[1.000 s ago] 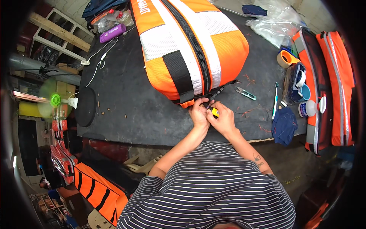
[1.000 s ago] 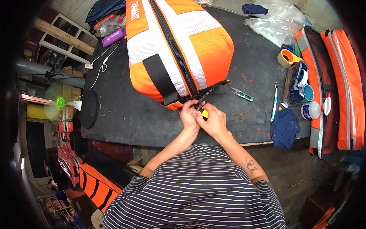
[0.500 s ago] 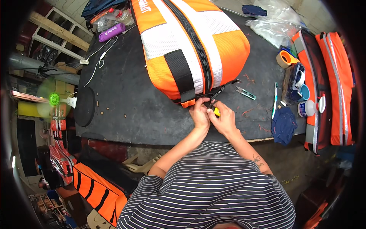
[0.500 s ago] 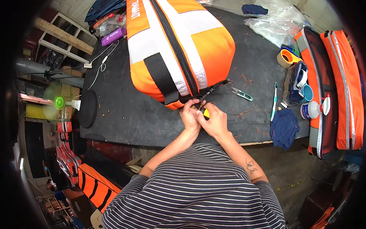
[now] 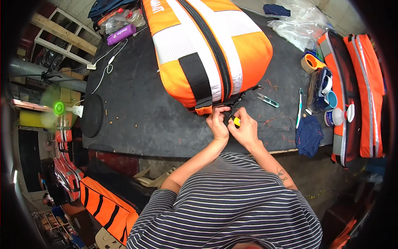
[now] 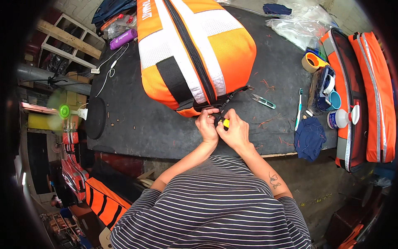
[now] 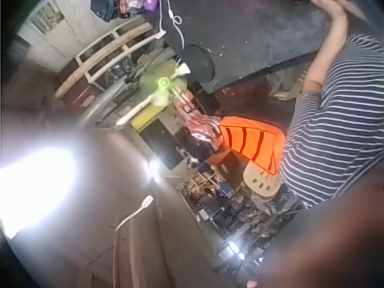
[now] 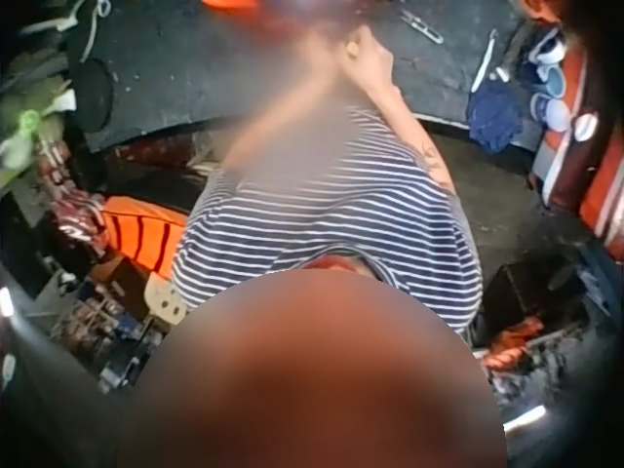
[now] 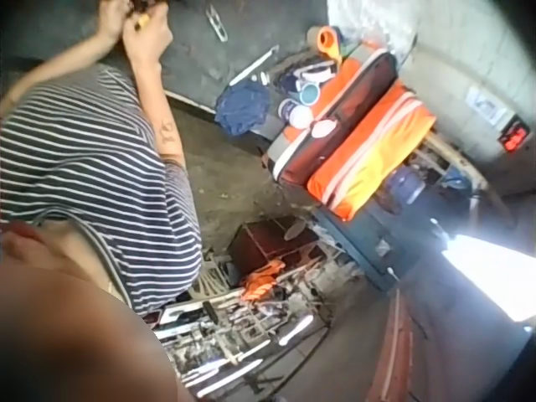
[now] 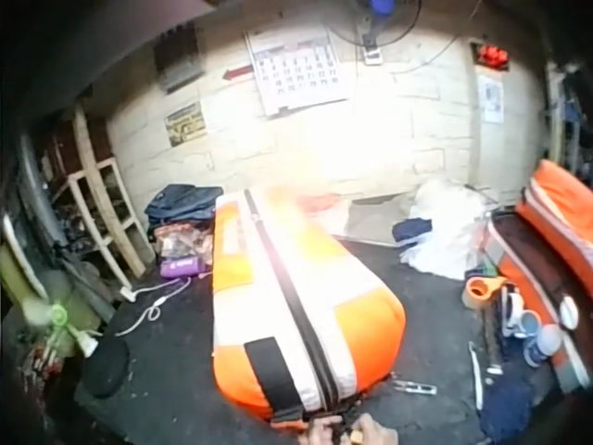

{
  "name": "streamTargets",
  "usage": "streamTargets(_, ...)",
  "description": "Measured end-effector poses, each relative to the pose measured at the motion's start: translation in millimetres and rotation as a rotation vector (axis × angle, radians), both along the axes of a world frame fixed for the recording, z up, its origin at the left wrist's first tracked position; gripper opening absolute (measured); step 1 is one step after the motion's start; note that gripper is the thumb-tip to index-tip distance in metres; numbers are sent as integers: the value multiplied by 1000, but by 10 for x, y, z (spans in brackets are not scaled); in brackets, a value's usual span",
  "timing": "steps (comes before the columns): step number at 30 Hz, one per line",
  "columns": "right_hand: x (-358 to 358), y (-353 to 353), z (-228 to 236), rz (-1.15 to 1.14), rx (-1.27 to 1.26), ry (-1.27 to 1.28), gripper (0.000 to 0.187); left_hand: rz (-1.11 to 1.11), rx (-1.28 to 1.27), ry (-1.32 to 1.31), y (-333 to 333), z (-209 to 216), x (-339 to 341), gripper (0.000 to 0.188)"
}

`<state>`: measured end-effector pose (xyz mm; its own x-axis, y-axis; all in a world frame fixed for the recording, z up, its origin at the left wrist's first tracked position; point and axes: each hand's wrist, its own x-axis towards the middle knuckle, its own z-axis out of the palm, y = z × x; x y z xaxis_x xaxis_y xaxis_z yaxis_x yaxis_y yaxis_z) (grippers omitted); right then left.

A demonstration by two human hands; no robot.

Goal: Inspecting and trimming loose threads from manufactured emergency trauma bags.

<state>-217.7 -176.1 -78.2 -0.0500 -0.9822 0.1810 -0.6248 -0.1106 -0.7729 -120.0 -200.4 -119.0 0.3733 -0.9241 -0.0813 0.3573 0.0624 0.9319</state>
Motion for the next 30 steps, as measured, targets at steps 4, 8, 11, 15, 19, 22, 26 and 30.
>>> streamTargets(4,-4,2,4,-11,3,-21,29,5,-2,5,-5,-39,8,43)
streamTargets(8,-13,23,7,-6,-5,-64,29,-2,-16,27,-6,-68,-7,43)
streamTargets(11,-7,32,3,5,-9,-83,29,-28,-1,99,-2,-86,18,42)
streamTargets(15,14,33,-5,-18,-15,-75,29,-107,17,-63,6,-117,92,42)
streamTargets(19,-2,40,-12,-7,12,-97,30,-88,-13,-13,10,-133,78,42)
streamTargets(22,-16,28,-25,-45,-10,-114,30,-84,-28,98,13,-99,43,42)
streamTargets(26,19,-39,-42,-31,115,-360,24,-112,-48,-21,75,10,90,34)
streamTargets(30,-5,-120,-61,-21,191,-624,23,-319,-180,-4,219,90,133,42)
